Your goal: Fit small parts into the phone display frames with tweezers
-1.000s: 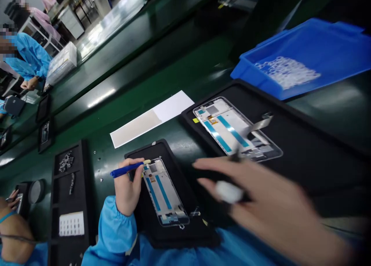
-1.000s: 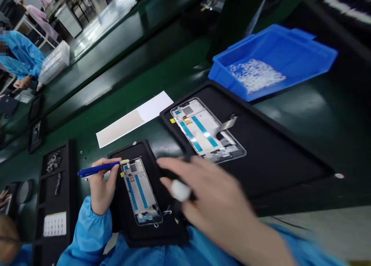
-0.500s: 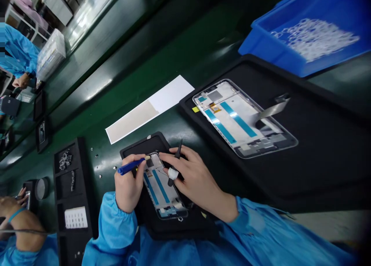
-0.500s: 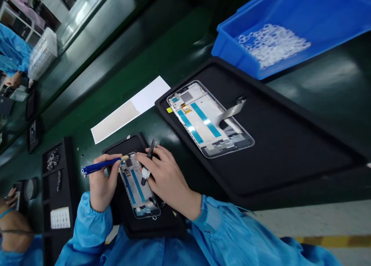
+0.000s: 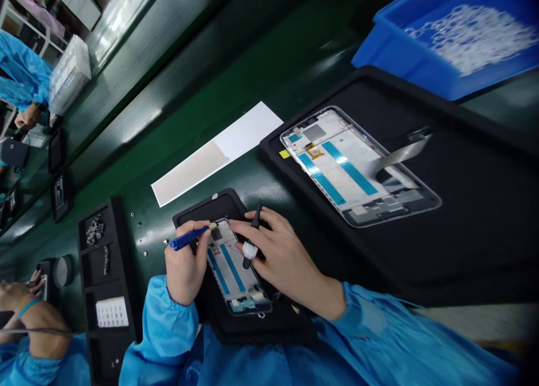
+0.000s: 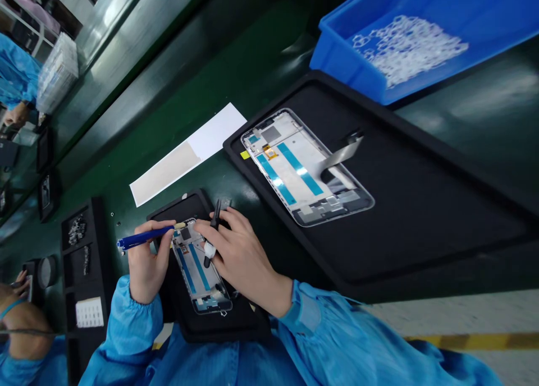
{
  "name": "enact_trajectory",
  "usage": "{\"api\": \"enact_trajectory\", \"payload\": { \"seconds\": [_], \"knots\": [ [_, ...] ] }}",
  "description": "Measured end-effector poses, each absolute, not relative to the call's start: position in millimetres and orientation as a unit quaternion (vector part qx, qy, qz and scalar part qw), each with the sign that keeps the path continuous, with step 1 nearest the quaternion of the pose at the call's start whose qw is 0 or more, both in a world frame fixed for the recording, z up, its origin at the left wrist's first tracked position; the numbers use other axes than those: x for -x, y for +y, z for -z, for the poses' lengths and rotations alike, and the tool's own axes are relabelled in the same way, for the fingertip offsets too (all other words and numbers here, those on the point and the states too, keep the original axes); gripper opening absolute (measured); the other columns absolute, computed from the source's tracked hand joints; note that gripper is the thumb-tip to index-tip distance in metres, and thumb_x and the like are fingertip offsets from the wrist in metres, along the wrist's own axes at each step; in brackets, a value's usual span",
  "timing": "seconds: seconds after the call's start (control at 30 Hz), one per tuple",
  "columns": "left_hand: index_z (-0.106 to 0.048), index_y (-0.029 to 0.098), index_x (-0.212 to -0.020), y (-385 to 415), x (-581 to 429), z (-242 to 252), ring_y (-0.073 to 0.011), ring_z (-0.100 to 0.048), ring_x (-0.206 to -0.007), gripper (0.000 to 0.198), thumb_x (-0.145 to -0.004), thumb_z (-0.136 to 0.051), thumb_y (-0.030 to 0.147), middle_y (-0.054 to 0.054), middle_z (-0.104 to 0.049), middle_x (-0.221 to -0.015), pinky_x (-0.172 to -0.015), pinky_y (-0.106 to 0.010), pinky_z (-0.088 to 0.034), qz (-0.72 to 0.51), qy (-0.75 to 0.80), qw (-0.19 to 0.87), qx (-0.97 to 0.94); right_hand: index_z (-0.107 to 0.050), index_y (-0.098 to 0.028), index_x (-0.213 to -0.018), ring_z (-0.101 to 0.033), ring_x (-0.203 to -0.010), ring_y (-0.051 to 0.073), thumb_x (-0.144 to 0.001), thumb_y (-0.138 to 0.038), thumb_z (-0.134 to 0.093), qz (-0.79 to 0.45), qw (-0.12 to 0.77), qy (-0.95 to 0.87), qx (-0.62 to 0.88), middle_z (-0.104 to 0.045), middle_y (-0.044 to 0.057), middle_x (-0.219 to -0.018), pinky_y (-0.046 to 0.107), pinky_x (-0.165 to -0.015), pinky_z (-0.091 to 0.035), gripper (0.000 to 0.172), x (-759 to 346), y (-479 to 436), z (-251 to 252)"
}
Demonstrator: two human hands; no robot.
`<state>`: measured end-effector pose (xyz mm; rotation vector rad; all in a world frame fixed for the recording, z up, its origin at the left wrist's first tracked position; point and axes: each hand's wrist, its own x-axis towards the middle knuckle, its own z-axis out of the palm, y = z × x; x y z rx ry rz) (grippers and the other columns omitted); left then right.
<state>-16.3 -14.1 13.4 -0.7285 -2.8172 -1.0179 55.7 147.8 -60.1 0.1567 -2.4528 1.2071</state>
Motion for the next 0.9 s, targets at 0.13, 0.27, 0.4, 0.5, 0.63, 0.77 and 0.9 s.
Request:
{"api": "enact_trajectory", "payload": {
  "seconds": [0.13, 0.27, 0.4, 0.5, 0.63, 0.77, 0.9],
  "knots": [
    [-0.061, 0.022, -0.101, -13.8, 15.9, -13.0, -0.0195, -0.072, -0.089, 0.011, -0.090, -0.062, 0.019, -0.005, -0.074, -0.095, -0.079, -0.031, -0.057, 0.309, -0.915, 0.042, 0.254, -0.049, -0.022, -0.138, -0.052, -0.111, 0.032, -0.084, 0.000, -0.049, -0.429, 0.200, -0.879, -0.059, -0.070, 0.006, -0.110, 0.056, -0.105, -0.040, 0.059, -55.5, 148.2, 59.4],
    [-0.059, 0.021, -0.101, -13.3, 15.8, -13.2, -0.0192, -0.073, -0.089, 0.011, -0.091, -0.062, 0.018, -0.005, -0.074, -0.094, -0.078, -0.031, -0.059, 0.292, -0.915, 0.057, 0.273, -0.047, -0.023, -0.140, -0.053, -0.111, 0.031, -0.084, -0.001, -0.048, -0.424, 0.201, -0.881, -0.056, -0.069, 0.005, -0.114, 0.055, -0.104, -0.040, 0.060, -55.6, 148.5, 59.3],
    [-0.057, 0.020, -0.102, -12.5, 16.7, -13.6, -0.0181, -0.074, -0.088, 0.009, -0.093, -0.059, 0.020, -0.005, -0.073, -0.093, -0.076, -0.030, -0.060, 0.265, -0.916, 0.067, 0.294, -0.049, -0.022, -0.139, -0.053, -0.111, 0.031, -0.083, 0.000, -0.048, -0.427, 0.205, -0.879, -0.057, -0.069, 0.005, -0.115, 0.056, -0.105, -0.040, 0.060, -56.1, 148.0, 60.4],
    [-0.056, 0.020, -0.101, -12.0, 17.0, -13.9, -0.0178, -0.074, -0.087, 0.007, -0.094, -0.058, 0.021, -0.005, -0.073, -0.093, -0.076, -0.029, -0.060, 0.256, -0.917, 0.071, 0.299, -0.049, -0.023, -0.139, -0.054, -0.111, 0.031, -0.083, 0.000, -0.049, -0.431, 0.200, -0.878, -0.055, -0.069, 0.005, -0.116, 0.056, -0.105, -0.039, 0.060, -56.2, 147.5, 61.3],
    [-0.056, 0.019, -0.101, -12.1, 16.8, -14.5, -0.0180, -0.074, -0.088, 0.008, -0.094, -0.058, 0.020, -0.005, -0.073, -0.093, -0.077, -0.029, -0.060, 0.253, -0.915, 0.072, 0.306, -0.050, -0.023, -0.139, -0.054, -0.110, 0.030, -0.084, -0.001, -0.048, -0.429, 0.202, -0.879, -0.052, -0.069, 0.005, -0.115, 0.055, -0.105, -0.040, 0.059, -55.7, 147.2, 61.4],
    [-0.056, 0.019, -0.101, -13.0, 16.4, -14.2, -0.0186, -0.074, -0.088, 0.007, -0.094, -0.058, 0.021, -0.006, -0.073, -0.094, -0.077, -0.031, -0.060, 0.250, -0.918, 0.072, 0.300, -0.051, -0.023, -0.137, -0.053, -0.111, 0.031, -0.084, -0.001, -0.048, -0.430, 0.204, -0.878, -0.056, -0.069, 0.005, -0.116, 0.055, -0.104, -0.040, 0.058, -55.4, 147.8, 60.9],
    [-0.055, 0.019, -0.101, -13.2, 16.3, -12.9, -0.0171, -0.074, -0.088, 0.008, -0.094, -0.059, 0.020, -0.005, -0.073, -0.093, -0.076, -0.029, -0.060, 0.249, -0.916, 0.079, 0.305, -0.050, -0.022, -0.138, -0.052, -0.111, 0.031, -0.083, -0.001, -0.049, -0.430, 0.203, -0.878, -0.057, -0.069, 0.005, -0.116, 0.056, -0.105, -0.039, 0.059, -55.3, 148.1, 60.4]
  ]
}}
